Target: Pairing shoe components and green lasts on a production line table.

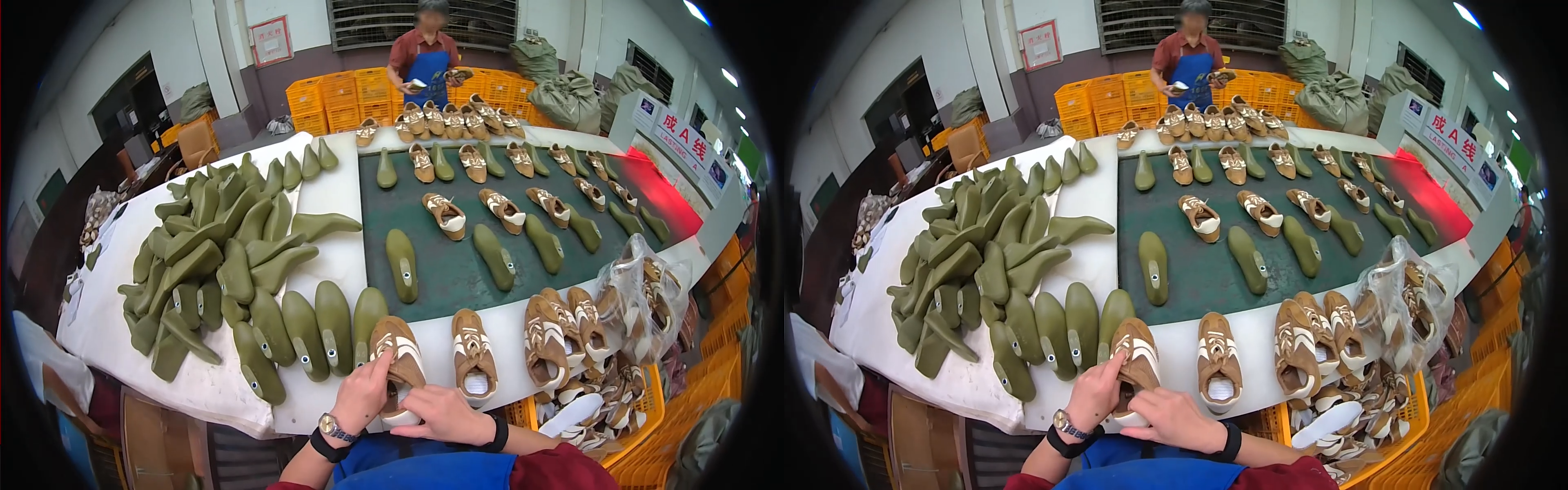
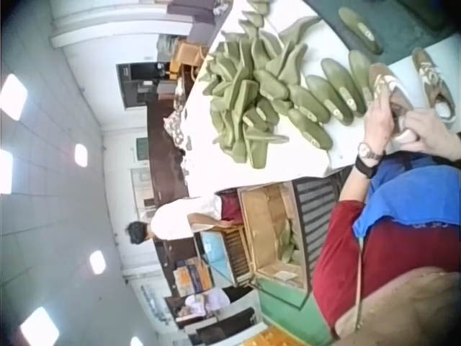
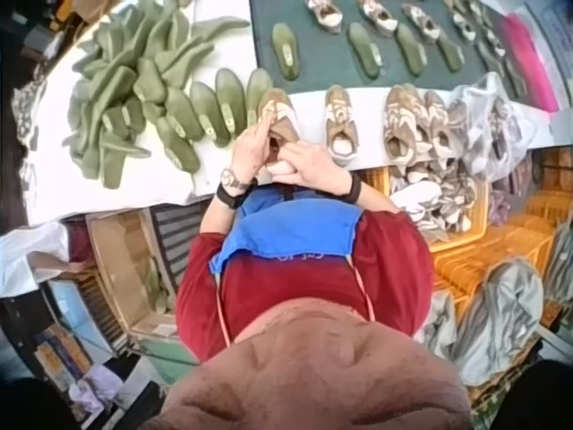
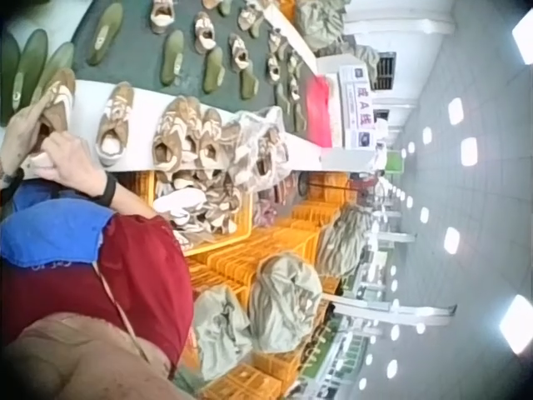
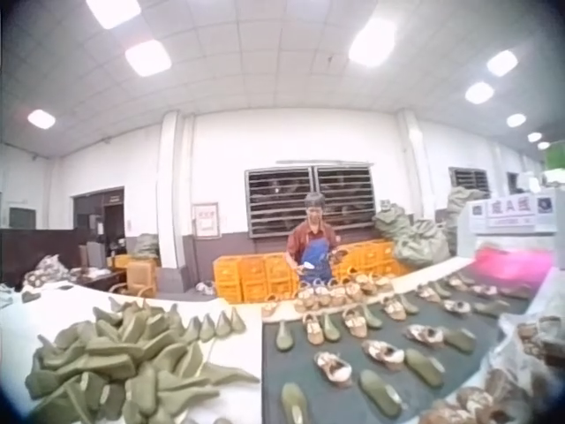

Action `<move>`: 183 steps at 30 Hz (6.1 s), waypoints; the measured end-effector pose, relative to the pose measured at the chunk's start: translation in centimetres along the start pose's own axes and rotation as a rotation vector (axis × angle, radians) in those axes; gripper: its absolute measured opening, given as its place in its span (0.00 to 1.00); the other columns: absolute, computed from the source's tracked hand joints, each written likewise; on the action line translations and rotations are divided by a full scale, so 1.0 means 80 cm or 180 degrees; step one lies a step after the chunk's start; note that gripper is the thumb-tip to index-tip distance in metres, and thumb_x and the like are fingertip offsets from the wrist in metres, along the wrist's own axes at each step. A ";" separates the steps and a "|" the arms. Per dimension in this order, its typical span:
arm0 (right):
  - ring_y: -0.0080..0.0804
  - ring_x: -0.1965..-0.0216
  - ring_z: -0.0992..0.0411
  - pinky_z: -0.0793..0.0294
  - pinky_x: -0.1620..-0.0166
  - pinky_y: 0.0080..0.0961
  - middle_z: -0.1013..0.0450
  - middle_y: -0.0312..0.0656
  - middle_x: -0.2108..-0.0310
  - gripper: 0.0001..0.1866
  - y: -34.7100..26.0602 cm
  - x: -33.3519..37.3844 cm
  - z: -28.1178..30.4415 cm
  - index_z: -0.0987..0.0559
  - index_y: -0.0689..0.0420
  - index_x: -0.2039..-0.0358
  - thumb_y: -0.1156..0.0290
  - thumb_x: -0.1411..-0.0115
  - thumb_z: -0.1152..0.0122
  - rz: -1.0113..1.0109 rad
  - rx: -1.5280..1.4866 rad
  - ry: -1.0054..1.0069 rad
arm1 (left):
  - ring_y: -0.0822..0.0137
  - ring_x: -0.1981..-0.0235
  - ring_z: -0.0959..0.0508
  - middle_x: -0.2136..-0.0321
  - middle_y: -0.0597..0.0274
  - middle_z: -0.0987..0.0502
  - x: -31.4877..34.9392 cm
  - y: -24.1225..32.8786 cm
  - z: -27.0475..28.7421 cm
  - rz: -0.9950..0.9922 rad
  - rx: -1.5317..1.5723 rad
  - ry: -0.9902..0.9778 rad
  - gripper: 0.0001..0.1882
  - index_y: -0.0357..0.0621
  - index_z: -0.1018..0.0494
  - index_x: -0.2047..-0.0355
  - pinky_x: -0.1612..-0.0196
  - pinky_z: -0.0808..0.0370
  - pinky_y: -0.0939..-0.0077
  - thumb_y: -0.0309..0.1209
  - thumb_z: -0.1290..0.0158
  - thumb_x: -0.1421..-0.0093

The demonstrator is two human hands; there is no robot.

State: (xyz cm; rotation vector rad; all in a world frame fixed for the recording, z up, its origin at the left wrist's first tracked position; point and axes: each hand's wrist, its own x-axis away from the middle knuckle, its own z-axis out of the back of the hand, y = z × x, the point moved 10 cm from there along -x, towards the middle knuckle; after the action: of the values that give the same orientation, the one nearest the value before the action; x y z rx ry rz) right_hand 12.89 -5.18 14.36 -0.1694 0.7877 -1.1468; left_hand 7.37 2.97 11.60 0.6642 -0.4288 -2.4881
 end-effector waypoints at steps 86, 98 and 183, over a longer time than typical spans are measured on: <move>0.32 0.78 0.34 0.33 0.74 0.26 0.31 0.36 0.76 0.17 -0.004 -0.006 0.026 0.25 0.57 0.72 0.61 0.57 0.28 0.0292 -0.0225 0.0165 | 0.76 0.72 0.26 0.73 0.63 0.23 0.034 -0.095 -0.001 0.1713 0.3755 0.0388 0.09 0.33 0.24 0.61 0.64 0.27 0.82 0.26 0.48 0.39; 0.32 0.77 0.34 0.32 0.73 0.26 0.31 0.35 0.75 0.17 0.003 -0.006 0.019 0.25 0.56 0.71 0.61 0.56 0.29 0.0206 -0.0200 0.0220 | 0.54 0.47 0.33 0.47 0.49 0.38 -0.003 -0.011 0.034 0.0270 0.0882 0.0300 0.38 0.42 0.37 0.47 0.49 0.32 0.65 0.27 0.34 0.60; 0.46 0.69 0.26 0.27 0.64 0.34 0.25 0.49 0.69 0.23 0.151 -0.116 0.103 0.29 0.60 0.50 0.72 0.48 0.40 -0.0687 0.0693 -0.1560 | 0.48 0.39 0.44 0.42 0.44 0.43 0.254 -0.290 0.063 0.2311 -0.0240 0.2283 0.36 0.34 0.44 0.42 0.38 0.46 0.58 0.27 0.42 0.50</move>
State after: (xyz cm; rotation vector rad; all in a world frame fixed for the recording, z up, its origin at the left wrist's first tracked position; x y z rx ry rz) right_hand 25.56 5.89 18.66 -0.3440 0.2119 -1.3158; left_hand -19.78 11.27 -1.43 1.0732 -0.2313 -1.4588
